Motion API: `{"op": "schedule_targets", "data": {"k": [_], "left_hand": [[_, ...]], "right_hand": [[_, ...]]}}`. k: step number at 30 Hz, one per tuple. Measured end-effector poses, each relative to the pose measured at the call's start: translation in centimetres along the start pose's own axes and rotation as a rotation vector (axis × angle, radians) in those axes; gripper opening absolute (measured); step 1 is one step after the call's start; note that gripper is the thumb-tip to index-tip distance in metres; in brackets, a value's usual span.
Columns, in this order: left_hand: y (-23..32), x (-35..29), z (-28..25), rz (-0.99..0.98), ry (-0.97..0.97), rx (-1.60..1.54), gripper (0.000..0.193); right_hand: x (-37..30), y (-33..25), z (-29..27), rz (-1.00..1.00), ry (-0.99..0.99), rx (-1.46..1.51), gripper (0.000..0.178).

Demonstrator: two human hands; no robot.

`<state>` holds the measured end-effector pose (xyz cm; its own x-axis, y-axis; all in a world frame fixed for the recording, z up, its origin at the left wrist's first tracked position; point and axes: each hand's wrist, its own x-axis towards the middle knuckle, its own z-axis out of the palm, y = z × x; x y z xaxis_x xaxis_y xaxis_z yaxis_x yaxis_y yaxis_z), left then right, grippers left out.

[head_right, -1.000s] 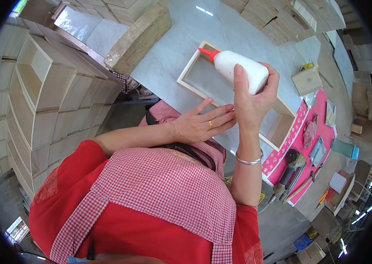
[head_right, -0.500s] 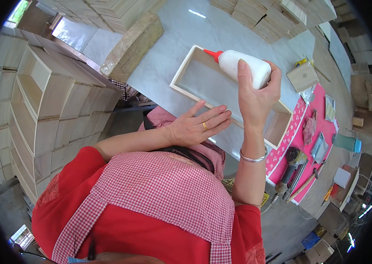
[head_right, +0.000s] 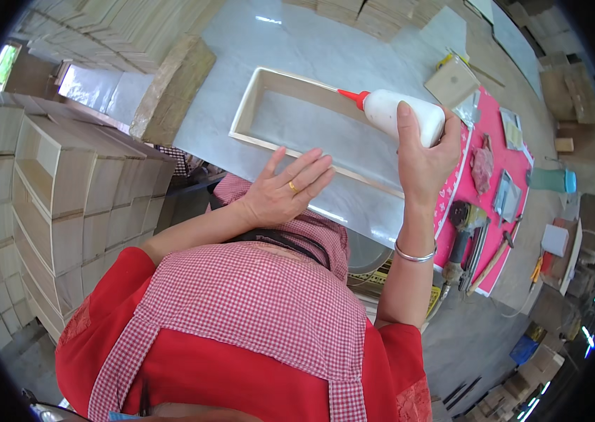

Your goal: Assembling small wooden boxes by applying glue and using a pneumatic nail gun.

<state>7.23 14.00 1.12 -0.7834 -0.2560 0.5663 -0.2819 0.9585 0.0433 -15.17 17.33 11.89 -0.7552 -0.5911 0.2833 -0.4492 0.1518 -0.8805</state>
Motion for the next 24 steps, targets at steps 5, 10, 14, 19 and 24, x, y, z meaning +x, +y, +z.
{"op": "schedule_targets", "data": {"k": [5,10,14,19,24], "left_hand": [[0.1,0.1,-0.2,0.001,-0.005,-0.016,0.05],[0.0,0.0,-0.1,0.005,-0.027,-0.017,0.054],[0.0,0.0,0.0,0.0,-0.04,-0.016,0.057],[0.0,0.0,-0.1,-0.007,-0.064,-0.022,0.062],[0.3,0.0,-0.2,-0.057,-0.049,-0.061,0.057]], "right_hand": [[0.4,0.8,-2.7,0.009,0.03,-0.016,0.047],[0.7,2.6,-6.1,0.051,0.052,-0.052,0.048],[1.0,3.9,-8.3,-0.01,0.128,-0.155,0.046],[0.9,4.4,-10.6,0.085,0.18,-0.135,0.043],[1.2,6.0,-12.4,-0.024,0.23,-0.229,0.041]]}}
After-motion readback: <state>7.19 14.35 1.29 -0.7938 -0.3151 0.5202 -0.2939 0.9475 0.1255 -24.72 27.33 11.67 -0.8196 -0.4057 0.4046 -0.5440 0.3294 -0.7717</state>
